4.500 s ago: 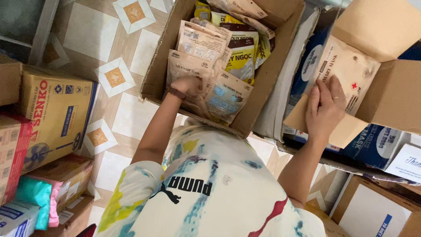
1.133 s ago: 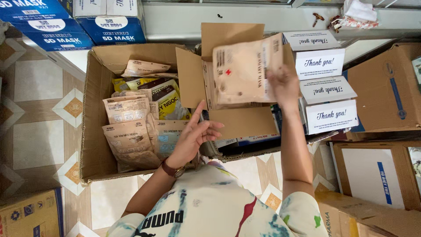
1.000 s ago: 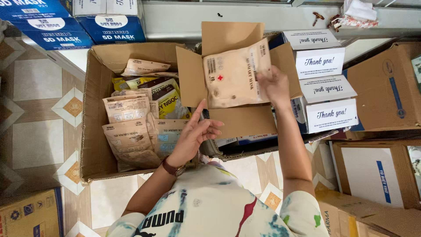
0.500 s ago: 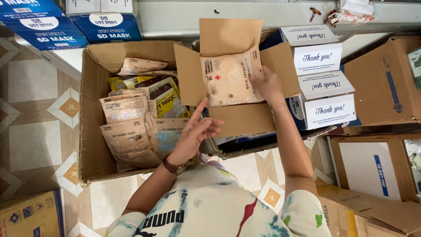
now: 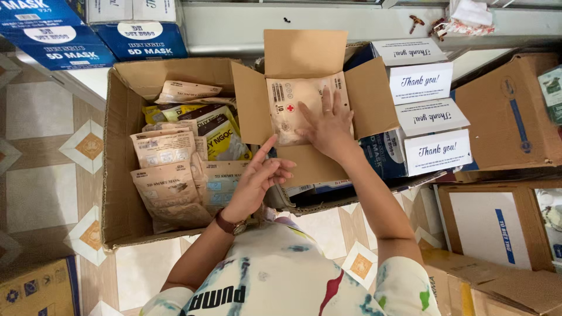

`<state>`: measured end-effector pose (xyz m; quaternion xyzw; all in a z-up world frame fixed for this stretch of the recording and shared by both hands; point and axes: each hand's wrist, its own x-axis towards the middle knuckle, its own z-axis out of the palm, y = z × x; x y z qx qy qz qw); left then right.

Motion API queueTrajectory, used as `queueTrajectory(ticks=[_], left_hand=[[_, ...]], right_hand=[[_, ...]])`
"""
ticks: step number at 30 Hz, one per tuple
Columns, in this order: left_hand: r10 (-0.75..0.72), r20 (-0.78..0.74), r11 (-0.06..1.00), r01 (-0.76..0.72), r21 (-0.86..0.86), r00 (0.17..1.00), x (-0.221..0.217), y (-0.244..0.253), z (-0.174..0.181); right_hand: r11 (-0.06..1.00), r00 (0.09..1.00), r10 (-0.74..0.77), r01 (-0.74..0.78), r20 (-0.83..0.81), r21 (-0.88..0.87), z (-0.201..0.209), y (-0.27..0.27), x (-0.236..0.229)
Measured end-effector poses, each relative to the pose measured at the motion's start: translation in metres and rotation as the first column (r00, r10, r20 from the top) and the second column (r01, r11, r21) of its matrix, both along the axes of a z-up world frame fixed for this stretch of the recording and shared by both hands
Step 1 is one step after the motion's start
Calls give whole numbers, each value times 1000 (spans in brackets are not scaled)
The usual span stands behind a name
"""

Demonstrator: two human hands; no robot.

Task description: The person packs individually wrapped face masks from a large open box into smaller shipping boxes. They place the masks one by one into the smaller boxes, then close the flaps and stack the completed boxes on a nearby shelf.

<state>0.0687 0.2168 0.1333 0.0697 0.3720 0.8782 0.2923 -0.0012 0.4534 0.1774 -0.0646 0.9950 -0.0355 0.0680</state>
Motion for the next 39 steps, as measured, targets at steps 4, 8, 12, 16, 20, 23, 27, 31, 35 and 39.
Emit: queueTrajectory(ticks=[4,8,12,16,20,23,27,31,35,39], left_hand=[[-3,11,1000,3,-28,1000,-1,0,0],[-4,4,1000,4,-27,1000,-1,1,-1],[-16,3,999,16,-43,1000,0,-4,-1],[28,-82,994,-36,-102,996,-5,-23,-2],[171,-243,946,-228,-231,955,-24,-77,-25],[269,-434,724,-478,-498,860,-51,-117,-61],[-79,-515,165,-499,-851,853,-70,-168,-118],[-545,-224,19,-255,-967,808,-66,-195,-171],[-632,222,-300,29,-953,743,-46,-198,-208],[-588,222,-326,23,-945,778,-34,-195,-238]], right_hand=[[996,986,-72,79,148,-45,-17,-3,-5],[994,997,-15,22,69,-110,-28,4,-4],[996,1000,0,-1,-18,-86,-32,3,0],[971,976,-36,-16,-213,-239,-31,-7,23],[929,918,-69,-84,-391,-361,-32,-20,44],[918,883,-36,-155,-467,-365,-33,-24,48],[911,876,-43,-163,-480,-380,-31,-30,49],[928,852,-40,-161,-521,-335,-35,-35,51],[928,846,-49,-157,-531,-336,-37,-35,53],[937,836,-36,-163,-547,-310,-40,-34,53]])
